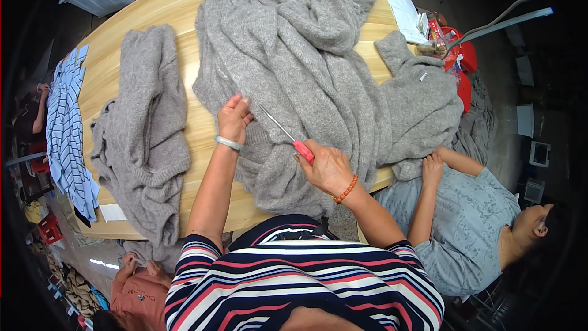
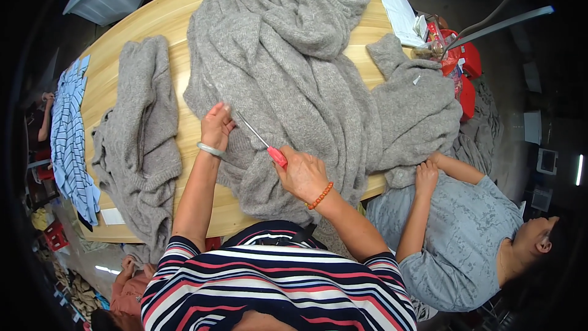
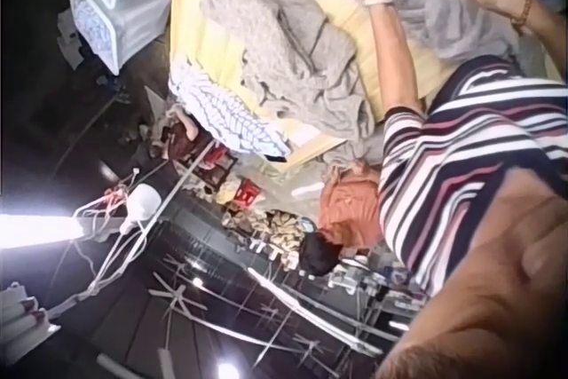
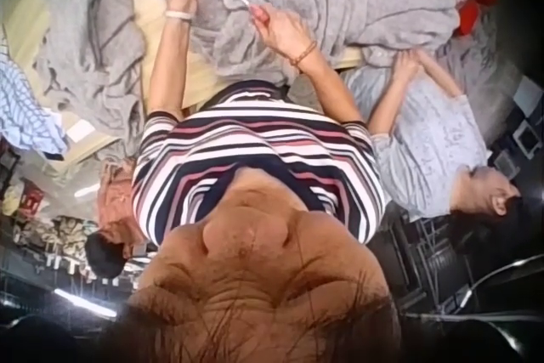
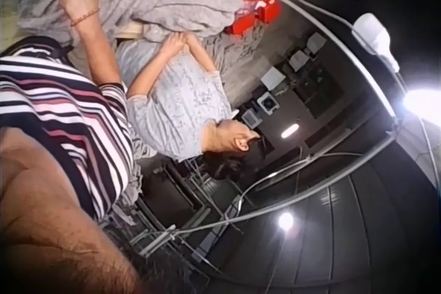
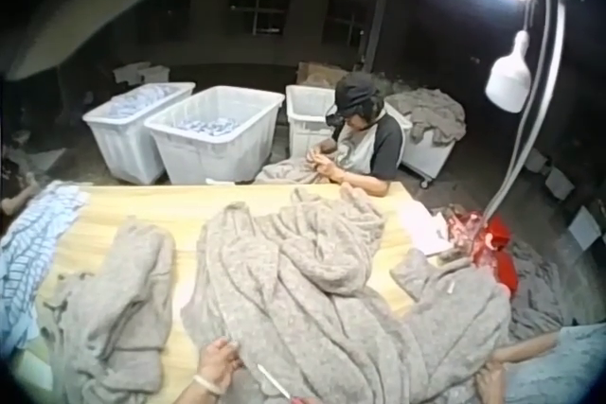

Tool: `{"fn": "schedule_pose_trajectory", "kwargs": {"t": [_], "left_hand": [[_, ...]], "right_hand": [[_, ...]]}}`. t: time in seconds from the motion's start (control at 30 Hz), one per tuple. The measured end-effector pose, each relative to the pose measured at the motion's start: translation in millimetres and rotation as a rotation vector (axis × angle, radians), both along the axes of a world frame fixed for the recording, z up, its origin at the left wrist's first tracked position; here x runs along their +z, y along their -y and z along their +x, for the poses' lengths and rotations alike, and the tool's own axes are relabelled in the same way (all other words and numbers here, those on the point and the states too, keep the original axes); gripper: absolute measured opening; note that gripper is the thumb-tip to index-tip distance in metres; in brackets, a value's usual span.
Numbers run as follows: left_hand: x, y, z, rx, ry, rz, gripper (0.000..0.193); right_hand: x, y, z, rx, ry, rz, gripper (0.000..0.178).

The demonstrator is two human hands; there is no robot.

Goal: Use scissors to trim loose threads from grey sweaters on a work table.

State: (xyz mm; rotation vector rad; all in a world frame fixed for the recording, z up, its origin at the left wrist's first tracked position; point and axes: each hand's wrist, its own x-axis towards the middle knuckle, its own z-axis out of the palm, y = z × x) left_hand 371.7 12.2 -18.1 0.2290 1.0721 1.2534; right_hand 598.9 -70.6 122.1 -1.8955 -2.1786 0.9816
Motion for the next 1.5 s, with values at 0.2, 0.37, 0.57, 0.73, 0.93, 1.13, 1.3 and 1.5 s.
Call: {"fn": "schedule_pose_trajectory", "kwargs": {"t": [0.2,0.37,0.57,0.73,0.93,1.13,1.3,1.5], "left_hand": [[-12.0,-50.7,-13.7,0.027,-0.037,0.031,0.014],[-20.3,-54.0,-7.9,0.020,-0.174,0.031,0.013],[-27.1,-46.3,-16.4,0.035,-0.117,0.082,0.011],[-23.6,-41.5,-21.6,0.041,-0.009,0.052,0.013],[-34.1,-32.9,-31.2,-0.074,-0.010,0.117,0.020],[60.2,18.8,44.0,-0.206,-1.417,0.784,0.069],[47.5,54.2,92.2,-0.830,-1.705,1.177,0.078],[30.1,36.7,110.4,-0.897,-1.675,1.199,0.031]], "right_hand": [[1.0,-16.6,-12.5,0.007,0.009,0.029,0.025],[-8.1,-39.3,-21.7,0.016,0.069,0.019,0.026],[-6.5,-38.4,-17.1,0.084,0.064,0.002,0.025],[-0.9,-34.5,-13.9,0.050,0.049,-0.076,0.026],[-6.5,-28.0,-9.4,0.044,-0.002,-0.034,0.025],[-14.6,11.9,56.3,-0.374,-0.096,0.108,0.029],[-18.6,72.0,116.8,-0.549,-0.007,0.117,0.029],[-21.2,155.8,158.0,-0.625,0.227,-0.114,0.029]]}}
